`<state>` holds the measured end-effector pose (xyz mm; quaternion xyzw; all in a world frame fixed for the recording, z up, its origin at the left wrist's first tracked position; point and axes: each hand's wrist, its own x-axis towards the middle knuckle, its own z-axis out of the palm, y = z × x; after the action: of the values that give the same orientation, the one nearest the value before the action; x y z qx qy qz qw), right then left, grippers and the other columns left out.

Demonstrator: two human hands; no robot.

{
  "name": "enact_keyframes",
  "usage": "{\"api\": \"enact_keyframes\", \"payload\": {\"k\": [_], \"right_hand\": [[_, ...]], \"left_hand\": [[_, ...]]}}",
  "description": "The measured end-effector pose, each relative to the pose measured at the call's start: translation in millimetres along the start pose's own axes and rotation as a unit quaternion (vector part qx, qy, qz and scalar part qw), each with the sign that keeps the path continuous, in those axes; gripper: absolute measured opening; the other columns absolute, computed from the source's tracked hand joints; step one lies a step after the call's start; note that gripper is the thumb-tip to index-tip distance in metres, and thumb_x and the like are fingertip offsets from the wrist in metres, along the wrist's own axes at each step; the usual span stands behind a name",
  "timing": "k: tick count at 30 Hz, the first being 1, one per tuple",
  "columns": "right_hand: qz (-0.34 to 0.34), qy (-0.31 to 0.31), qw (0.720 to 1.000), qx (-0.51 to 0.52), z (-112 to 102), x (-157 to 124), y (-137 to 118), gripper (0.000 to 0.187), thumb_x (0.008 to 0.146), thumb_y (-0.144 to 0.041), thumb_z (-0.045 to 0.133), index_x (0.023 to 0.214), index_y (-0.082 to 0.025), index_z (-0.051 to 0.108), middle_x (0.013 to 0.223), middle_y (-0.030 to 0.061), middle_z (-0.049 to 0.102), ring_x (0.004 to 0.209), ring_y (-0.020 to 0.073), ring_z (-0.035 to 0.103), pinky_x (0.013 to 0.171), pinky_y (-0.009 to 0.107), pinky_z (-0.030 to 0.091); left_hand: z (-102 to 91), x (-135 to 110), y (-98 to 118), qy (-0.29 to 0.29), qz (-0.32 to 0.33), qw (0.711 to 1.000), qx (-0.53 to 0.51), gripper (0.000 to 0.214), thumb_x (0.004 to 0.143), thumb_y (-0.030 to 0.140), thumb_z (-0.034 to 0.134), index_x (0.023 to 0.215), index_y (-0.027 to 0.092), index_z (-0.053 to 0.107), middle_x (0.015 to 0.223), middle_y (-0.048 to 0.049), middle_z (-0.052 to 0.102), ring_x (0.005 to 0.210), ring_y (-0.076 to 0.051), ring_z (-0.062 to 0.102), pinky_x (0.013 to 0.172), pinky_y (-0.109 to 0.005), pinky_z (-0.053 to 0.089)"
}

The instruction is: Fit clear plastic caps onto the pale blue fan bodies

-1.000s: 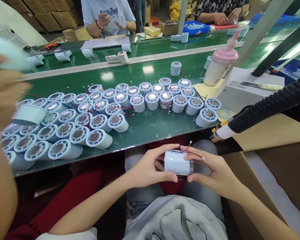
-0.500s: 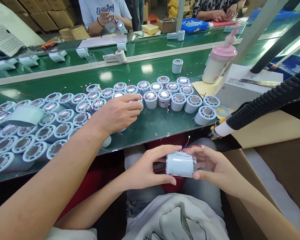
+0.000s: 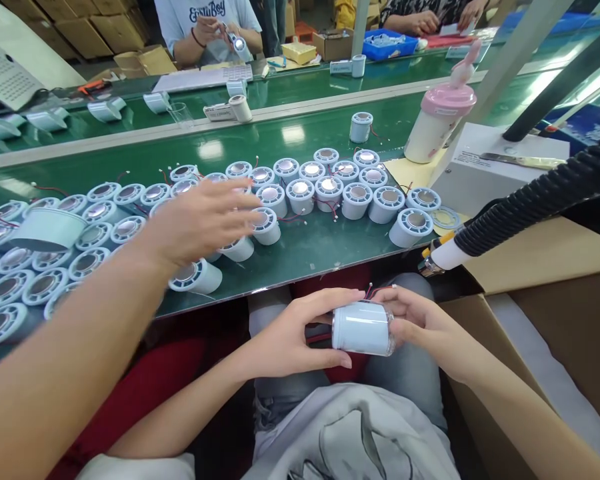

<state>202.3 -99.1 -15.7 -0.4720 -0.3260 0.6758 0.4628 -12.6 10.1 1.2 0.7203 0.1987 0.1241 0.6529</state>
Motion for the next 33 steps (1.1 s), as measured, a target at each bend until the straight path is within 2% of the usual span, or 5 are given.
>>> {"api": "enact_keyframes", "payload": {"k": [2, 10, 17, 29, 33], "right_hand": [[0.017, 0.006, 1.000, 0.010, 1.4, 0.8, -0.7, 0.047, 0.079, -0.053, 0.076, 0.105, -0.019, 0.056, 0.087, 0.0013, 0.066, 0.066, 0.0109, 0.065, 0.060, 0.021, 0.058], [0.063, 0.040, 0.997, 0.005, 4.9, 4.8, 2.1, 0.061, 0.075, -0.068, 0.071, 0.104, -0.019, 0.050, 0.073, -0.0011, 0.065, 0.055, 0.0144, 0.067, 0.053, 0.024, 0.057], [0.083, 0.024, 0.996, 0.024, 8.7, 6.0, 7.1, 0.057, 0.081, -0.071, 0.060, 0.099, -0.019, 0.046, 0.061, -0.0008, 0.065, 0.048, 0.0146, 0.066, 0.042, 0.017, 0.050], [0.033, 0.004, 0.999, 0.009, 11.8, -1.2, 6.3, 0.047, 0.088, -0.064, 0.058, 0.101, -0.020, 0.048, 0.066, -0.0020, 0.064, 0.051, 0.0134, 0.066, 0.045, 0.018, 0.052], [-0.017, -0.003, 1.000, -0.020, 14.4, -8.4, 1.3, 0.039, 0.090, -0.056, 0.061, 0.105, -0.022, 0.050, 0.075, -0.0019, 0.062, 0.056, 0.0117, 0.064, 0.051, 0.021, 0.055]], "left_hand": [[4.1, -3.1, -0.2, 0.008, 0.011, 0.999, 0.030, 0.075, 0.069, 0.031, 0.084, 0.137, 0.028, 0.054, 0.142, -0.0103, 0.055, 0.129, -0.029, 0.053, 0.103, -0.040, 0.050], [-2.5, -0.5, -0.9, 0.005, 0.010, 0.999, 0.037, 0.074, 0.070, 0.027, 0.084, 0.138, 0.028, 0.053, 0.139, -0.0102, 0.057, 0.126, -0.028, 0.055, 0.101, -0.038, 0.051], [-2.0, -0.9, -0.7, -0.005, 0.023, 0.999, 0.035, 0.074, 0.071, 0.027, 0.083, 0.139, 0.029, 0.053, 0.141, -0.0096, 0.055, 0.131, -0.028, 0.052, 0.102, -0.038, 0.051], [-3.9, -6.7, 0.2, -0.005, 0.049, 0.997, 0.053, 0.075, 0.072, 0.025, 0.083, 0.139, 0.030, 0.051, 0.142, -0.0092, 0.055, 0.132, -0.027, 0.052, 0.102, -0.036, 0.052], [-4.9, -7.7, 0.7, 0.015, 0.106, 0.987, 0.120, 0.076, 0.070, 0.027, 0.084, 0.139, 0.030, 0.052, 0.138, -0.0099, 0.060, 0.125, -0.028, 0.058, 0.108, -0.042, 0.046]]}}
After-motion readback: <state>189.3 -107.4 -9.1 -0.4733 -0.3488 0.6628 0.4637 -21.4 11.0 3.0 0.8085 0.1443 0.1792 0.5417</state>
